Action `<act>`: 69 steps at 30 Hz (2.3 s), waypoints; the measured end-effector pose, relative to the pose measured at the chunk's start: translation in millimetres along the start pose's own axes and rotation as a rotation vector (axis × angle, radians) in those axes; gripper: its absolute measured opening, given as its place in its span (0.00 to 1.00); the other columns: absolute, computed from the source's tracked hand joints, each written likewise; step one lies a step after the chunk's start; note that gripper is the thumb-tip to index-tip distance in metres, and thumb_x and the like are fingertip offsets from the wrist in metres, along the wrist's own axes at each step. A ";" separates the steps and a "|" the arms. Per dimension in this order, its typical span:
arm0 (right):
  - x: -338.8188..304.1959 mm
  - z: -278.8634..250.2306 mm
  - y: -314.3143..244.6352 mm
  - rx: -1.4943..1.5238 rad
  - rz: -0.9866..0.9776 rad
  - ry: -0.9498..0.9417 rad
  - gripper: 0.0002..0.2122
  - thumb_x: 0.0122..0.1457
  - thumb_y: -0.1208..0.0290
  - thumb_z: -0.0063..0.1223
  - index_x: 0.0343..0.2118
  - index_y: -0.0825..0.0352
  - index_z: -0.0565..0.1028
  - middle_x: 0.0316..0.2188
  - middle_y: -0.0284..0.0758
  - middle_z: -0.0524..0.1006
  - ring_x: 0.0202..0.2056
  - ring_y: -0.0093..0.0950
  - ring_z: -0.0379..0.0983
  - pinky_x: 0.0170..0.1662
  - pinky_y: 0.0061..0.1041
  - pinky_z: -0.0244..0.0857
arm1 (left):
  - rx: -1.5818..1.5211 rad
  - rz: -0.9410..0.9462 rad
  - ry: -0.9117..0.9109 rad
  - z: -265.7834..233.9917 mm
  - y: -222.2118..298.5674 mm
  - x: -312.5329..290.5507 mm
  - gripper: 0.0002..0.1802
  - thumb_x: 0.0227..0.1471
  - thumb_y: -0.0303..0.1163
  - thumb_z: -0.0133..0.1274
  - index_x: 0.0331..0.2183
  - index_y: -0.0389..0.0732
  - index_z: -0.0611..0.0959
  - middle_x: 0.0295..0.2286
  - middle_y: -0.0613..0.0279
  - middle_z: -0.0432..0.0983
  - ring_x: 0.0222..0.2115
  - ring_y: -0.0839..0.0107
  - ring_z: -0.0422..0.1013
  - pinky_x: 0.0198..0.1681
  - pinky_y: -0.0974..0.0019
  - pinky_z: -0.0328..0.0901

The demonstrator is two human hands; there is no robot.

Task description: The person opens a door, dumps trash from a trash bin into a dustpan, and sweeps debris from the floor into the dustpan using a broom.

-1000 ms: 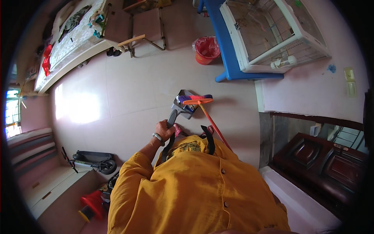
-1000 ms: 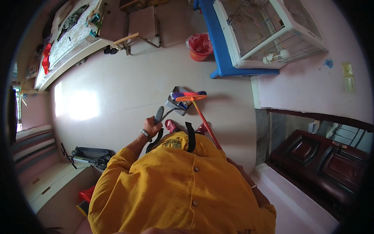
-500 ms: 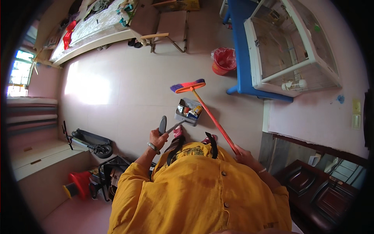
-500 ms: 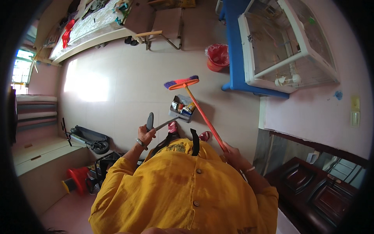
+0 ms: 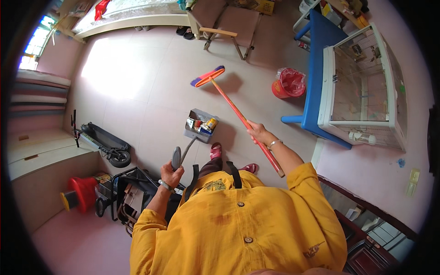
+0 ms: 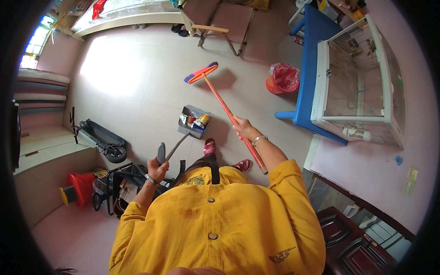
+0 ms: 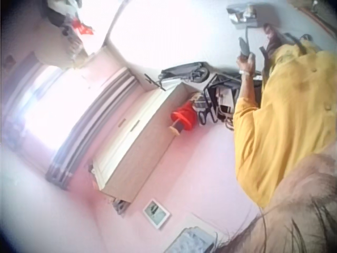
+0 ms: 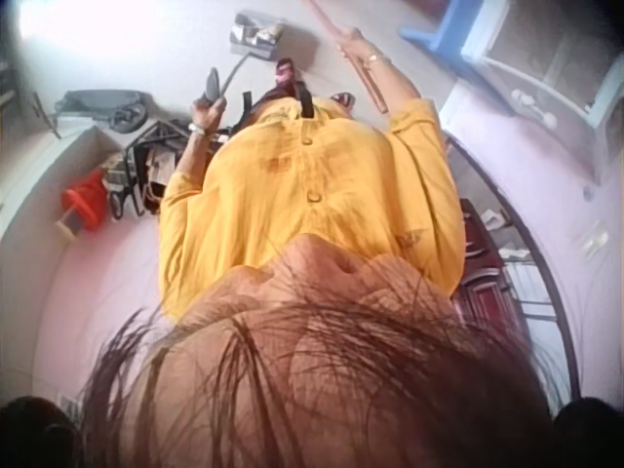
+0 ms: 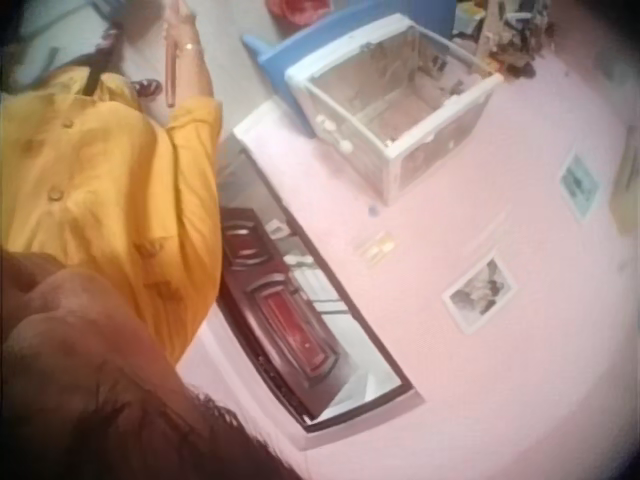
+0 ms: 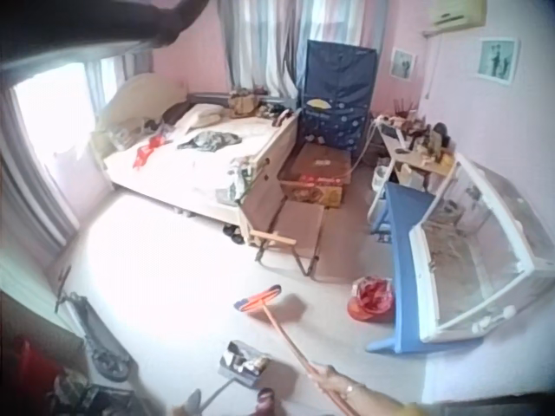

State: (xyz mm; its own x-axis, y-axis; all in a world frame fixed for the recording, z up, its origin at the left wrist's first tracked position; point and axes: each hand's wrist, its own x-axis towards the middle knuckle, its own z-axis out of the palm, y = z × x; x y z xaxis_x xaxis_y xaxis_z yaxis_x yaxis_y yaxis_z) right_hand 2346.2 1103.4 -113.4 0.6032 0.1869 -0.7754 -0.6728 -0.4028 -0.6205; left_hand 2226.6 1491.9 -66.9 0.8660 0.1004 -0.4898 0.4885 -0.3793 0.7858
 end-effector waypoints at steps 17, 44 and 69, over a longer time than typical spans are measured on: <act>-137.4 -25.7 73.4 -0.290 0.237 0.060 0.29 0.53 0.73 0.36 0.60 0.60 0.51 0.14 0.33 0.65 0.12 0.23 0.62 0.17 0.23 0.63 | -0.138 -0.044 0.100 -54.1 1.3 -0.5 0.05 0.41 0.26 0.52 0.20 0.35 0.75 0.13 0.69 0.69 0.13 0.81 0.65 0.16 0.76 0.62; -591.1 -81.9 362.0 -0.223 1.042 0.600 0.28 0.46 0.77 0.42 0.54 0.65 0.58 0.26 0.47 0.75 0.29 0.44 0.73 0.33 0.41 0.68 | 0.421 0.126 -0.681 276.9 287.7 16.5 0.13 0.40 0.37 0.55 0.21 0.35 0.76 0.11 0.63 0.71 0.11 0.77 0.66 0.12 0.74 0.60; -477.5 9.2 297.8 0.041 0.565 0.401 0.13 0.48 0.66 0.54 0.34 0.71 0.75 0.19 0.36 0.74 0.23 0.21 0.68 0.29 0.25 0.63 | 0.270 0.122 -0.385 104.8 169.1 -12.4 0.11 0.38 0.33 0.53 0.19 0.35 0.74 0.11 0.63 0.67 0.14 0.77 0.63 0.18 0.69 0.59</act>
State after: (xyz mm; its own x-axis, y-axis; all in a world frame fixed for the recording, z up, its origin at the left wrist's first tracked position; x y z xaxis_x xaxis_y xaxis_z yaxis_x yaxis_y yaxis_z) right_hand 1853.8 902.4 70.9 0.2617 -0.3907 -0.8825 -0.9414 -0.3049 -0.1442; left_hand 2287.2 1330.1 32.4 0.7878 -0.2885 -0.5441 0.2960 -0.5974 0.7453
